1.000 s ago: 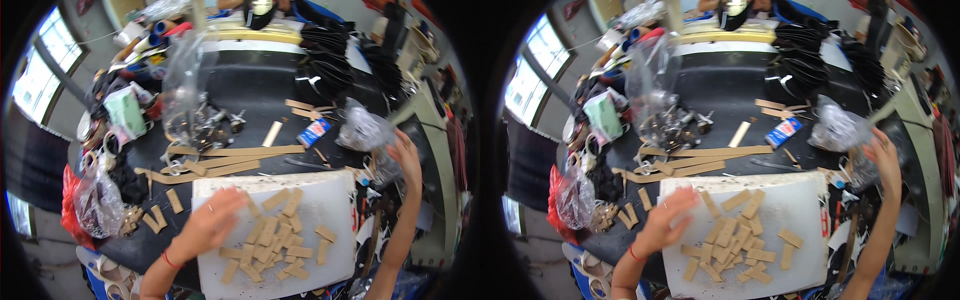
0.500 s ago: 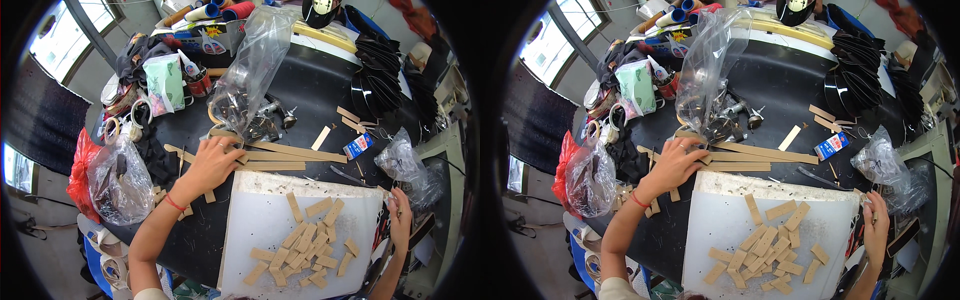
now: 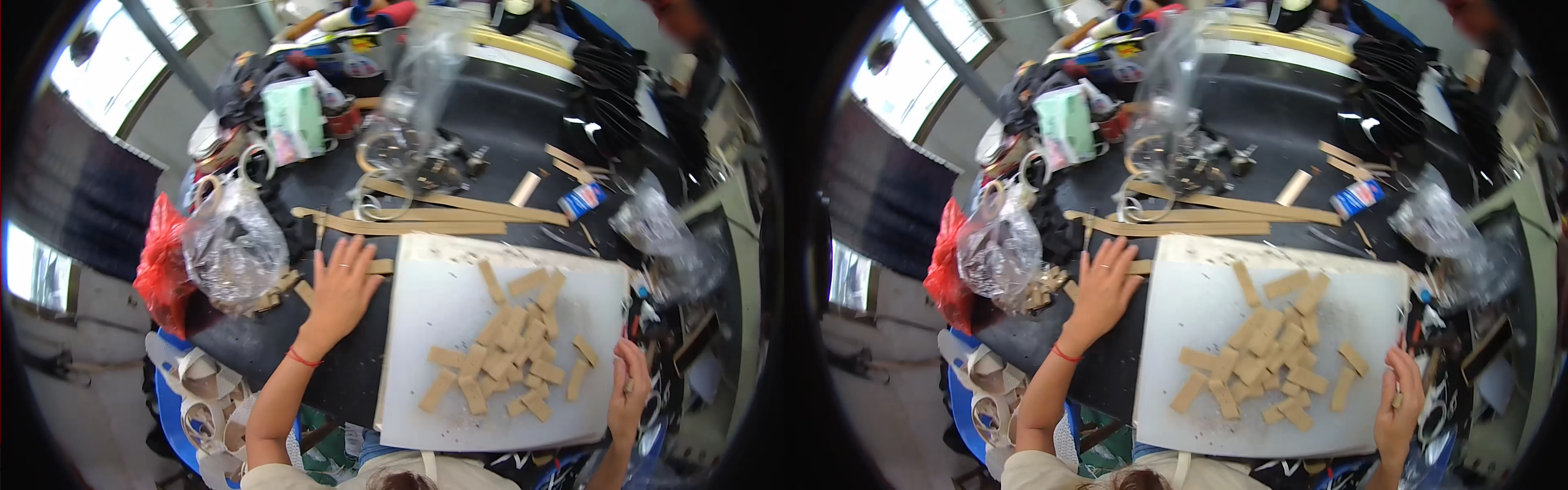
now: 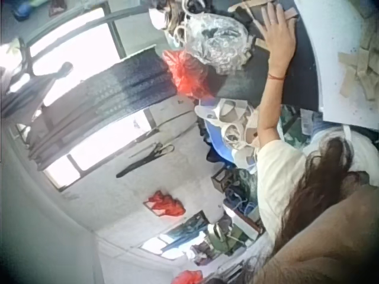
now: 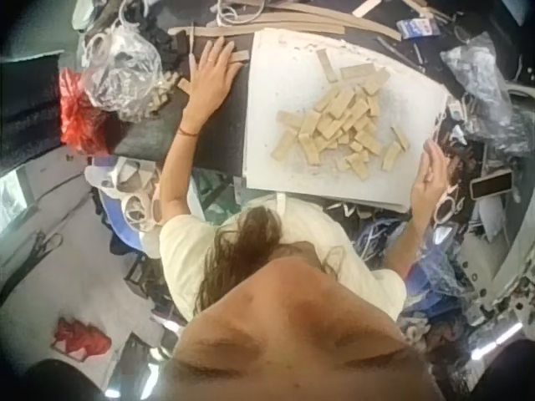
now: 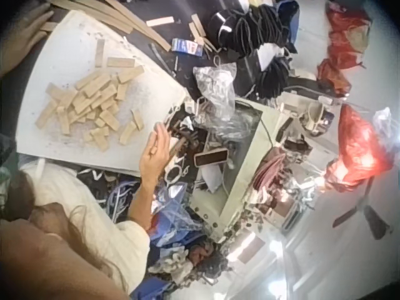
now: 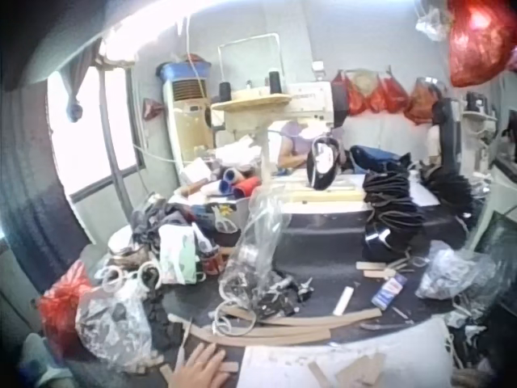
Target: The person uses red-handled scissors to trim small rectangular pieces of beige material on a white cutting board. They repeatedly pick up individual pieces, snip the edges, and place them back on the board. The person also organizes the trimmed pieces into a pile and handles a clear plastic bag.
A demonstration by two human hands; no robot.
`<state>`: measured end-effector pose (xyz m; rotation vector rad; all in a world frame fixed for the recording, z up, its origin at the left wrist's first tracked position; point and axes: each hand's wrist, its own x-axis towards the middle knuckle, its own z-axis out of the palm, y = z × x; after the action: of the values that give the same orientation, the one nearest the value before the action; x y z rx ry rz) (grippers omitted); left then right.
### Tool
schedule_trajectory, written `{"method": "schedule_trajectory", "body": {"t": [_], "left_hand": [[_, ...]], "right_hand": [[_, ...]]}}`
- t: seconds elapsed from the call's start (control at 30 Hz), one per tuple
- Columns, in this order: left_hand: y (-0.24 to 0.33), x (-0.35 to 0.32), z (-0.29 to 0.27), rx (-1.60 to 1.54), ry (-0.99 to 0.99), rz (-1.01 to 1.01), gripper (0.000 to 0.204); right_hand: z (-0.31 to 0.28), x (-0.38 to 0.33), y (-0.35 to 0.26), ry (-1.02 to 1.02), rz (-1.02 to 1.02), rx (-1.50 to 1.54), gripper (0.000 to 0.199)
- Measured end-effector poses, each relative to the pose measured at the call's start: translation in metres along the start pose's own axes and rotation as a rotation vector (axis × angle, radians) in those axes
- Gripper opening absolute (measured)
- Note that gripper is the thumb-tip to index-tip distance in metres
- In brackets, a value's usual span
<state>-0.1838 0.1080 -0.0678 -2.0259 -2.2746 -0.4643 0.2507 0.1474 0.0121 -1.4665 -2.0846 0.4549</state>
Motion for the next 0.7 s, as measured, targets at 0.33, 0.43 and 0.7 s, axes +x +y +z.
{"method": "schedule_trajectory", "body": {"t": [0.33,0.43,0.7], "left_hand": [[0.09,-0.066,-0.056,-0.473,-0.077,0.185,0.084],[0.135,-0.065,-0.056,-0.219,-0.264,0.376,0.11],[0.168,-0.044,-0.025,-0.267,-0.271,0.487,0.109]], "right_hand": [[0.025,-0.077,-0.011,0.13,0.145,0.239,0.028],[0.043,-0.067,-0.01,0.249,0.14,0.159,0.035],[0.111,-0.028,-0.052,0.203,-0.052,0.262,0.043]]}}
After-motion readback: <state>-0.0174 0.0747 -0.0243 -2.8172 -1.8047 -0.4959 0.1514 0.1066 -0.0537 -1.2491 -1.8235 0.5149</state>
